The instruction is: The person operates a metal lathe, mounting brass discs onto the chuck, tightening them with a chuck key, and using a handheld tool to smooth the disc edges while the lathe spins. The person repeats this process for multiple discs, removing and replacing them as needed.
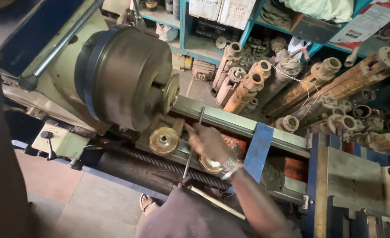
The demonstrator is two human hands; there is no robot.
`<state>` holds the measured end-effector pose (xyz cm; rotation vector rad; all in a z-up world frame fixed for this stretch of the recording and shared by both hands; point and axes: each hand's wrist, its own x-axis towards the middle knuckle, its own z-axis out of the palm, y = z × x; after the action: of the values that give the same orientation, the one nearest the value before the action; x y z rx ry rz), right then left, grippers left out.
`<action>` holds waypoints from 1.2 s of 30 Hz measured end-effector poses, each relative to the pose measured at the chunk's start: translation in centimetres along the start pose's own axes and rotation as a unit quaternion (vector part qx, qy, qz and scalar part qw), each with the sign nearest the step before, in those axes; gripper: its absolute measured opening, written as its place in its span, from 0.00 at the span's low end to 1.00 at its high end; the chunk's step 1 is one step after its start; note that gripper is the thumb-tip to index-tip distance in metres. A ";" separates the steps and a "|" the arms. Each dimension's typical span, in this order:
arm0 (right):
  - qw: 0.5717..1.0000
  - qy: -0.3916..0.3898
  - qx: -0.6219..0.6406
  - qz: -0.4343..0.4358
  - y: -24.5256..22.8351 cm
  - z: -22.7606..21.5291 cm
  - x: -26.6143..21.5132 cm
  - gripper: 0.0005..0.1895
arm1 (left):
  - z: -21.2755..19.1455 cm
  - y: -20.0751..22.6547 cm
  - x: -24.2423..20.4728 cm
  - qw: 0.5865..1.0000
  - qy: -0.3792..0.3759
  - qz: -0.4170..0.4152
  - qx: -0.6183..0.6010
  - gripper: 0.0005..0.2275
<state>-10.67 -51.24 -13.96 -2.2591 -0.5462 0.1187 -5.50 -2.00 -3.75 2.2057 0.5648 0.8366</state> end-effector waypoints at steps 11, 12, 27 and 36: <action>0.949 0.031 -0.288 0.122 8.0 -2.0 -11.0 0.11 | -0.4 -12.7 -14.9 0.971 -0.111 -0.039 0.207 0.45; 0.935 0.039 -0.326 0.137 7.9 -1.4 -11.3 0.10 | 0.2 -13.6 -15.0 0.975 -0.099 -0.020 0.197 0.45; 0.972 0.146 -0.185 0.004 4.5 4.3 -6.6 0.19 | -1.5 -14.7 -14.3 0.969 -0.110 0.057 0.213 0.40; 0.899 -0.096 -0.251 0.347 8.2 9.2 5.6 0.35 | -3.6 -11.3 -21.7 0.950 0.122 -0.168 -0.233 0.22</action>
<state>-5.09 -47.44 -25.72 -2.8763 0.1960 0.6268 -24.78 -5.84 -18.70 1.5366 0.7480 0.9491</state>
